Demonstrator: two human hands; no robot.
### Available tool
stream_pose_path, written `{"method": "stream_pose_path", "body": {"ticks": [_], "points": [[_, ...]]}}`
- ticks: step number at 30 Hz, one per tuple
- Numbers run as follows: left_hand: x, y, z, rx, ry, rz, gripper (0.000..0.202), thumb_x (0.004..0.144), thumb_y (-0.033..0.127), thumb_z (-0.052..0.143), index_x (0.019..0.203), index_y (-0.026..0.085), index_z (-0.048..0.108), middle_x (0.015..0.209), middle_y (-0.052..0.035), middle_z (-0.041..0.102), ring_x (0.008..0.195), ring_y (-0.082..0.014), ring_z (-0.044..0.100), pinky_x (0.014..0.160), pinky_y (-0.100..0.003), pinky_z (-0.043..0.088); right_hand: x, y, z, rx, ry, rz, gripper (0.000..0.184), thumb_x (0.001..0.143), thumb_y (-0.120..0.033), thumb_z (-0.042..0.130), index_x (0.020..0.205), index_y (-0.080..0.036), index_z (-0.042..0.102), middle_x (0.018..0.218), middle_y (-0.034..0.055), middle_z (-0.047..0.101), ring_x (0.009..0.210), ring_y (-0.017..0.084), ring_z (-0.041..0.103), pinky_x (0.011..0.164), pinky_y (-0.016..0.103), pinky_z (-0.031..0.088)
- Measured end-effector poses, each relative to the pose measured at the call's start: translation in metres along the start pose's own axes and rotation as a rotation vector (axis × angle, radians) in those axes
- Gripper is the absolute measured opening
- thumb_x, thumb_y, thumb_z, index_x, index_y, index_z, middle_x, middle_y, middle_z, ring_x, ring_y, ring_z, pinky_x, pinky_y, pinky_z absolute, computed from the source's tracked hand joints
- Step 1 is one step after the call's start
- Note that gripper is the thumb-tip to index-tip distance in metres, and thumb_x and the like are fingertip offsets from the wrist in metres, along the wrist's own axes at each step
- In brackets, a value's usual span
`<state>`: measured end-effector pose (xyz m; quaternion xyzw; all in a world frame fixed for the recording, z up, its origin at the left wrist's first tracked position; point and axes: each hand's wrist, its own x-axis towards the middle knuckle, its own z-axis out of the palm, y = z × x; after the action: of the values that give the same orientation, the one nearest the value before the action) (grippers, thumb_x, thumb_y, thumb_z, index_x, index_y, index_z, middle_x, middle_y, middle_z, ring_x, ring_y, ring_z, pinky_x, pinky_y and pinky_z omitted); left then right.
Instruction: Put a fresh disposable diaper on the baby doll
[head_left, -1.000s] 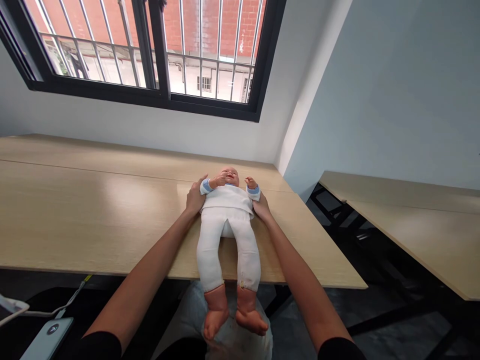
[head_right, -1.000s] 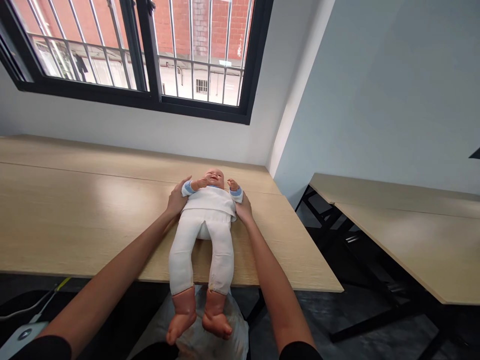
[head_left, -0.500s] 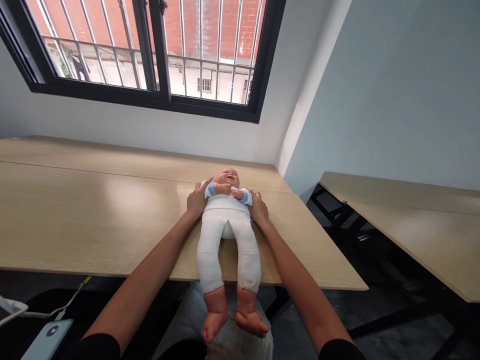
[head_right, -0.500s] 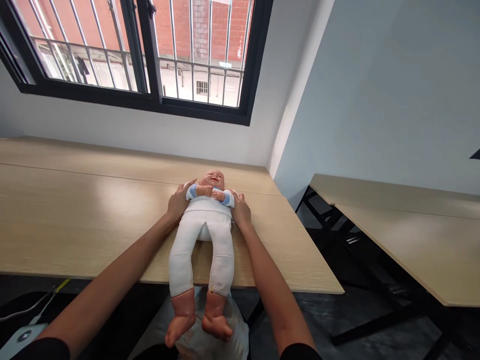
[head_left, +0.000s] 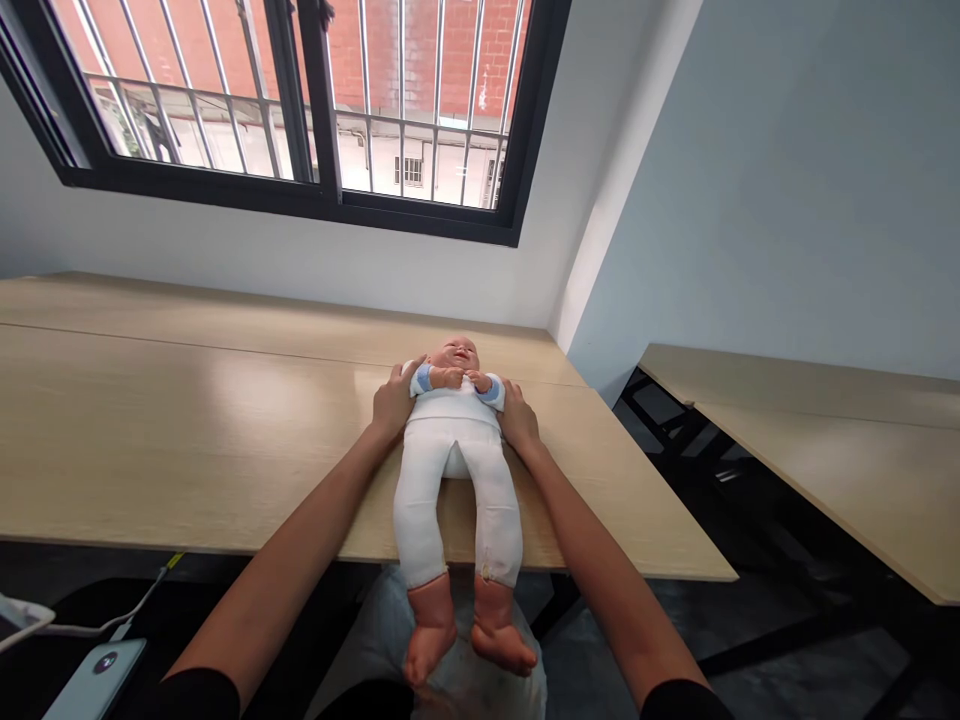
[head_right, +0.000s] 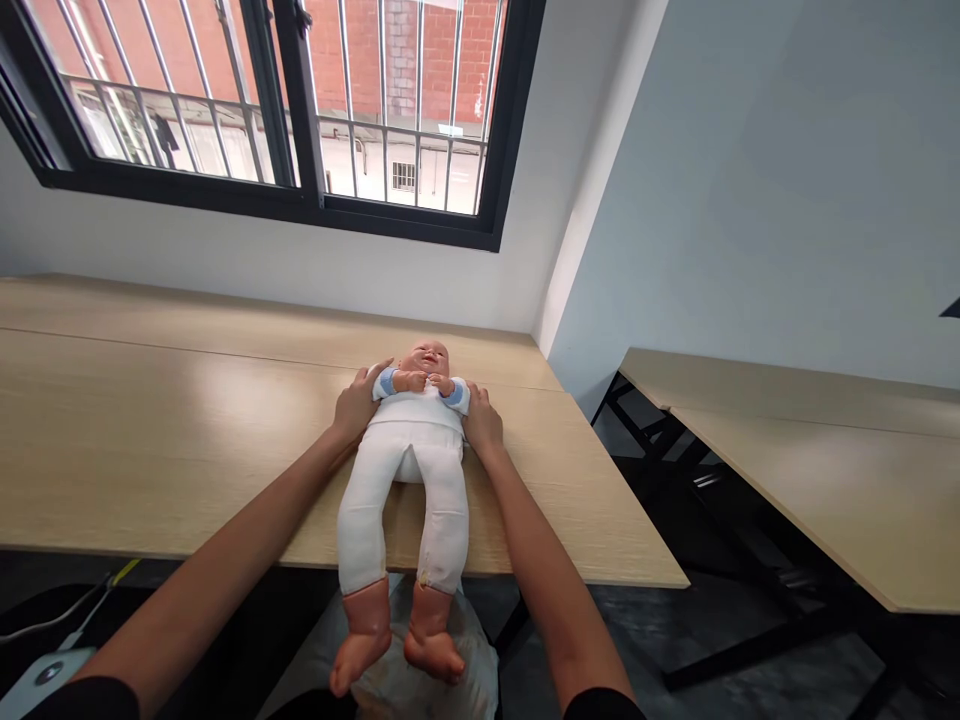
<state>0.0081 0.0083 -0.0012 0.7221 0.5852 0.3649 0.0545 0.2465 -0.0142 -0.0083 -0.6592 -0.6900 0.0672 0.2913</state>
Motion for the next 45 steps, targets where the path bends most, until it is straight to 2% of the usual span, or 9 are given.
{"method": "stream_pose_path", "body": {"ticks": [5,14,19,24,27,32,38,42,45], "points": [[0.0,0.004,-0.003,0.004,-0.015,-0.004,0.06,0.087,0.023,0.058,0.143,0.033,0.041,0.126,-0.0108,0.054,0.086,-0.0306,0.064,0.064,-0.031,0.043,0.001,0.002,0.002,0.055,0.019,0.004,0.05,0.09,-0.04,0.056,0.135,-0.023,0.042,0.127,0.0096,0.054,0.104,0.026,0.06,0.073,0.03,0.044],[-0.003,0.007,-0.006,0.053,-0.008,-0.004,0.054,0.09,0.027,0.054,0.142,0.033,0.041,0.125,-0.0066,0.055,0.085,-0.0274,0.064,0.062,-0.03,0.042,-0.001,-0.001,-0.001,0.028,0.013,-0.013,0.047,0.09,-0.032,0.054,0.135,-0.023,0.042,0.125,0.0084,0.055,0.104,0.024,0.06,0.077,0.03,0.046],[-0.002,0.007,-0.005,0.087,-0.011,-0.008,0.057,0.087,0.02,0.055,0.141,0.034,0.041,0.128,-0.0047,0.054,0.085,-0.0273,0.065,0.059,-0.03,0.039,-0.002,-0.002,-0.003,-0.024,0.001,-0.024,0.048,0.091,-0.03,0.053,0.136,-0.022,0.039,0.126,0.0086,0.054,0.101,0.023,0.061,0.074,0.029,0.046],[0.0,0.001,0.0,0.04,0.005,-0.015,0.054,0.088,0.024,0.057,0.139,0.033,0.043,0.125,-0.0053,0.056,0.087,-0.0267,0.064,0.059,-0.029,0.039,0.0,-0.001,-0.003,-0.131,-0.016,-0.048,0.049,0.093,-0.028,0.051,0.14,-0.024,0.038,0.127,0.0076,0.053,0.093,0.021,0.062,0.067,0.028,0.043],[0.001,-0.003,0.002,0.018,0.007,-0.025,0.052,0.088,0.025,0.057,0.137,0.033,0.044,0.125,-0.0053,0.057,0.087,-0.0265,0.064,0.059,-0.029,0.038,0.002,0.0,-0.002,-0.2,-0.021,-0.069,0.051,0.093,-0.02,0.047,0.142,-0.027,0.037,0.129,0.0065,0.051,0.09,0.02,0.062,0.064,0.027,0.04],[0.001,-0.002,0.002,-0.008,0.006,-0.046,0.051,0.086,0.024,0.059,0.135,0.032,0.045,0.125,-0.0058,0.058,0.092,-0.0268,0.064,0.064,-0.029,0.042,0.002,0.0,-0.003,-0.201,-0.034,-0.083,0.054,0.091,-0.014,0.044,0.142,-0.029,0.039,0.132,0.006,0.049,0.089,0.02,0.06,0.062,0.026,0.038],[0.0,0.001,-0.001,-0.04,0.008,-0.063,0.047,0.087,0.023,0.056,0.133,0.031,0.047,0.126,-0.0051,0.057,0.099,-0.0265,0.063,0.067,-0.028,0.045,0.0,-0.004,-0.006,-0.159,-0.029,-0.092,0.048,0.094,-0.021,0.044,0.14,-0.033,0.041,0.132,0.0049,0.05,0.091,0.019,0.06,0.065,0.025,0.038],[0.0,0.002,-0.001,-0.025,0.004,-0.052,0.047,0.088,0.025,0.056,0.134,0.031,0.046,0.125,-0.0055,0.057,0.094,-0.026,0.063,0.064,-0.028,0.043,-0.001,-0.004,-0.007,-0.131,-0.024,-0.064,0.047,0.094,-0.031,0.048,0.139,-0.026,0.04,0.129,0.0069,0.052,0.09,0.021,0.062,0.063,0.027,0.041],[-0.001,0.003,-0.002,-0.002,0.003,-0.035,0.05,0.087,0.026,0.058,0.135,0.031,0.046,0.121,-0.0053,0.058,0.088,-0.0256,0.064,0.06,-0.028,0.04,-0.001,-0.002,-0.005,-0.004,0.001,-0.035,0.05,0.092,-0.044,0.053,0.136,-0.024,0.043,0.125,0.0074,0.055,0.098,0.022,0.061,0.072,0.028,0.045]]}}
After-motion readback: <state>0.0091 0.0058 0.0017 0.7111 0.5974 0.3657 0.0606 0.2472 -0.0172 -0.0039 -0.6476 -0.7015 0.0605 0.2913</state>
